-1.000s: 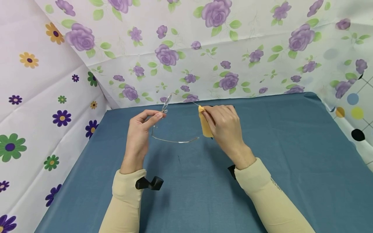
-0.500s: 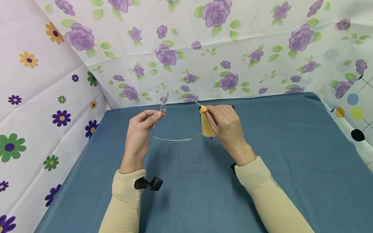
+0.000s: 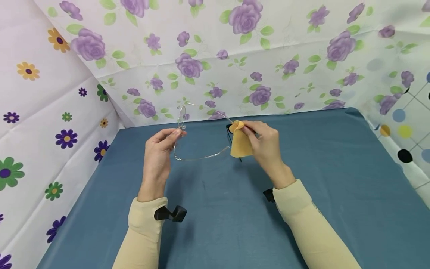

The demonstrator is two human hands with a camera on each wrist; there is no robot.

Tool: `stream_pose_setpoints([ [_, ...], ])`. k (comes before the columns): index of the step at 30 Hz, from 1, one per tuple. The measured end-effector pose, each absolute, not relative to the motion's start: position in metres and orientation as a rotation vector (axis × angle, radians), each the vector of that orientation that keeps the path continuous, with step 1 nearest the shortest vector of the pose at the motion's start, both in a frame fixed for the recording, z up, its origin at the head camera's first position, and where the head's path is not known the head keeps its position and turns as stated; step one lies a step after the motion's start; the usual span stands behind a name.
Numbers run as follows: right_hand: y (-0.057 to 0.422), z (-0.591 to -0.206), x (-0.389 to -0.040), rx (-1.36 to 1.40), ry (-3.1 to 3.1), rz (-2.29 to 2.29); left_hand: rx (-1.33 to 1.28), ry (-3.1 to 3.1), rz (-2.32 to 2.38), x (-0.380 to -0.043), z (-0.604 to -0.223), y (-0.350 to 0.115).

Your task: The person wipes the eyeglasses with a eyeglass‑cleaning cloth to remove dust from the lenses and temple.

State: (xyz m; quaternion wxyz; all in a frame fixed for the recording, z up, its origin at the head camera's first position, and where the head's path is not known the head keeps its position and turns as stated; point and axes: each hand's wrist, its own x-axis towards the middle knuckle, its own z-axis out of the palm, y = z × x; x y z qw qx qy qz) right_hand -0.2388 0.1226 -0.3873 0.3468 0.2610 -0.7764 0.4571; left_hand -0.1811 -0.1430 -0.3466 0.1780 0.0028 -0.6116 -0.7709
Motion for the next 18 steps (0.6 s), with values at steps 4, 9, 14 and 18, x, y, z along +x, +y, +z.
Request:
stream_pose_setpoints([
  [4, 0.128, -0.38, -0.236, 0.536, -2.075, 1.45, 0.056, -1.667, -2.155, -0.184, -0.35, -0.14],
  [9, 0.129, -0.371, -0.231, 0.457, -2.16, 1.528, 0.112, -1.648, -2.089, -0.184, -0.354, -0.135],
  [14, 0.126, -0.366, -0.225, 0.513, -2.244, 1.482, 0.13, -1.636, -2.085, -0.185, -0.357, -0.128],
  [18, 0.12, -0.365, -0.221, 0.619, -2.252, 1.437, 0.14, -1.64, -2.071, -0.185, -0.358, -0.123],
])
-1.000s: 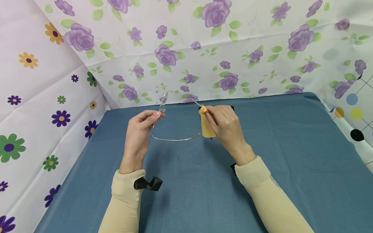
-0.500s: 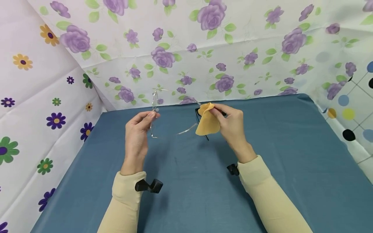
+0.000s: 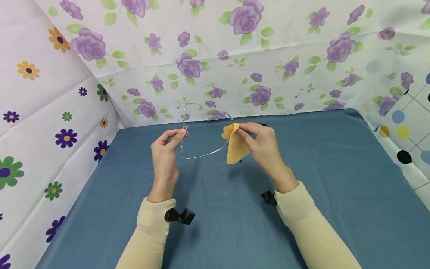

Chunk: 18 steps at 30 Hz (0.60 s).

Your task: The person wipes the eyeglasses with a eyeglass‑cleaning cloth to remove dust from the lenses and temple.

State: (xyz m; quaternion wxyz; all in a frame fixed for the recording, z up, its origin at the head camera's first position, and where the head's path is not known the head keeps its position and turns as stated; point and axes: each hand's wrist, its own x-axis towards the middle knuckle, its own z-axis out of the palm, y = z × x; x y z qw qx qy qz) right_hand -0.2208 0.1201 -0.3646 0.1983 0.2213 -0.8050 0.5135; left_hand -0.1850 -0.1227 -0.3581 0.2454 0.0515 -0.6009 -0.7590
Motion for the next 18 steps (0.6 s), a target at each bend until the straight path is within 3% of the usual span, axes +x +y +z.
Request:
stream_pose_setpoints([
  [18, 0.063, -0.382, -0.19, 1.084, -2.199, 0.924, 0.097, -1.707, -2.015, -0.181, -0.368, -0.097],
])
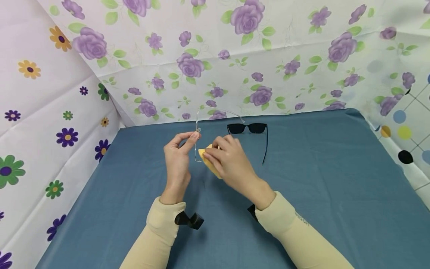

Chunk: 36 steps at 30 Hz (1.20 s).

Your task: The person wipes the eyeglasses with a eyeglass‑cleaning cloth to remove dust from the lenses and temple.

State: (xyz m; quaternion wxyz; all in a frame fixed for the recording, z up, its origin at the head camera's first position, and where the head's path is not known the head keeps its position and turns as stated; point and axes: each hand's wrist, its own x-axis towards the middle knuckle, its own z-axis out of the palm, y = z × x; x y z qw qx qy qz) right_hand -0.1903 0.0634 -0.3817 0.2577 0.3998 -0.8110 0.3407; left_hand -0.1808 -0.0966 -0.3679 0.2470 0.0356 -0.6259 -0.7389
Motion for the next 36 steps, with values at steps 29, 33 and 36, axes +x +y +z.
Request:
stream_pose_setpoints([
  [29, 0.05, -0.402, -0.187, 1.121, -2.015, 0.57, 0.065, -1.696, -2.032, -0.181, -0.368, -0.1],
  [33, 0.055, -0.401, -0.192, 1.127, -2.023, 0.593, 0.024, -1.744, -1.981, -0.183, -0.367, -0.108],
  [36, 0.061, -0.398, -0.197, 1.142, -2.029, 0.63, -0.01, -1.772, -1.953, -0.185, -0.366, -0.114],
])
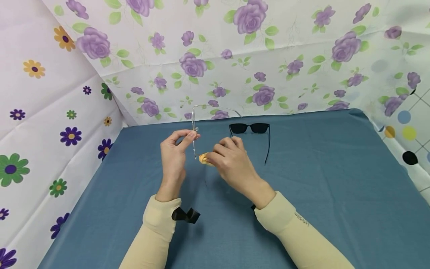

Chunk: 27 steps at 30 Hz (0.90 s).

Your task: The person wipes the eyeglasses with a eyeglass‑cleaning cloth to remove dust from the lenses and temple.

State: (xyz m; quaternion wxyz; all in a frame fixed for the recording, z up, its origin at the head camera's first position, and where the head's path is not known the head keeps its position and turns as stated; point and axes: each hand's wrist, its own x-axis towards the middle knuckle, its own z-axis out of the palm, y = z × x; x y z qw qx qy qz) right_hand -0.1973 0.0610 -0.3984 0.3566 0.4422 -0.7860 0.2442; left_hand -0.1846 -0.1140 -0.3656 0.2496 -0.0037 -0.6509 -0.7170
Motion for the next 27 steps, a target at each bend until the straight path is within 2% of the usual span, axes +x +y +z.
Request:
stream_pose_setpoints([
  [27, 0.106, -0.38, -0.227, 1.214, -2.025, 0.94, -0.216, -1.91, -2.02, -0.185, -0.352, -0.147],
])
